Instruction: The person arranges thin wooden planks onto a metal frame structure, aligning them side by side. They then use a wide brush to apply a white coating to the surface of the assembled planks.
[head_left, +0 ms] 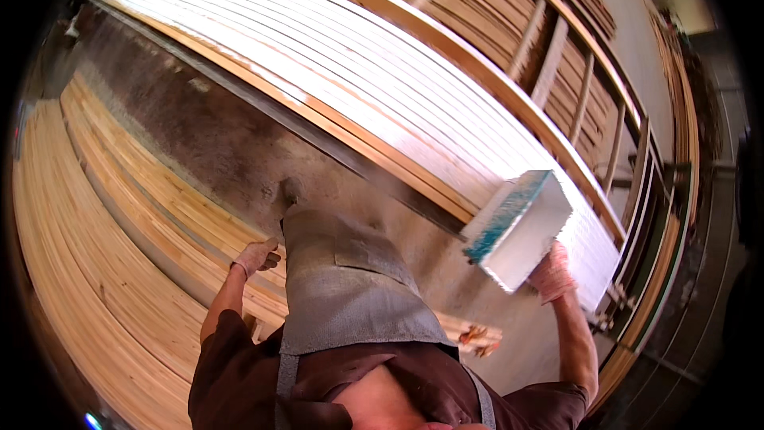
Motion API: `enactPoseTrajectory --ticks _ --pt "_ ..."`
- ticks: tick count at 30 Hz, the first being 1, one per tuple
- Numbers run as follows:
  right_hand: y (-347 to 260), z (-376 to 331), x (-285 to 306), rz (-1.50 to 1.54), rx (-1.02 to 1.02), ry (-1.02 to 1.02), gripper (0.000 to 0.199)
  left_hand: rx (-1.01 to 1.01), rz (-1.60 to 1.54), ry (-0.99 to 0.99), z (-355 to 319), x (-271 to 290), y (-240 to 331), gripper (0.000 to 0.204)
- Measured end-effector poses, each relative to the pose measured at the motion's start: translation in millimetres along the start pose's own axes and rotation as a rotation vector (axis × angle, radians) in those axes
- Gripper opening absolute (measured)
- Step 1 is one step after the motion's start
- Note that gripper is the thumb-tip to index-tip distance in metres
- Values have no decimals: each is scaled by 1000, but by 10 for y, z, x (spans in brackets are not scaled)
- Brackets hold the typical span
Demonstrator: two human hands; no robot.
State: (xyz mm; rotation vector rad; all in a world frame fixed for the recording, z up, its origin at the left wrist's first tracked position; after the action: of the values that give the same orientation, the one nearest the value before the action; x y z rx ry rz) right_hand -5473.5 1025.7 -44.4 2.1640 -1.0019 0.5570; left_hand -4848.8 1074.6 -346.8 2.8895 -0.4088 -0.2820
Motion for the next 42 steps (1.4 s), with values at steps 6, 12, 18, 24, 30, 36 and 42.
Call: enactPoseTrajectory --ticks 6,12,18,24,30,36,42 --pt "-711 1427 2394 334 -59 -56 30 -99 -135 -7 -34 665 165 59" --pt "-2104 3209 4536 -247 312 235 19 -212 -246 28 328 1617 64 50" --pt "-2403 3777 6007 606 279 355 19 -247 -227 -76 335 2201 558 40" --pt "-1935 3111 3956 445 173 88 14 -196 -530 -344 -10 1977 940 39" --pt "-336 584 836 97 -581 -16 37 -56 -255 -239 101 1750 527 38" --pt "545 -1267 -917 836 -1058 91 19 -66 -46 -31 180 1646 620 41" --pt "-161 -184 -395 359 -587 -296 83 -8 -61 57 -29 2028 872 45"
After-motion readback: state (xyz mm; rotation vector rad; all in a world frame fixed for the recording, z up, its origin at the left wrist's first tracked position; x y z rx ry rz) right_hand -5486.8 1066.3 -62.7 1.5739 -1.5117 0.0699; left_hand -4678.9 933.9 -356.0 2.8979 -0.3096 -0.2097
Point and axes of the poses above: each hand's wrist, its own z-axis towards the middle knuckle, its own x-axis out of the back of the hand, y = z × x, the point moved 10 cm from there along z, towards the middle knuckle, and after that the axes turned 10 degrees about -y, right-handed, at the moved point
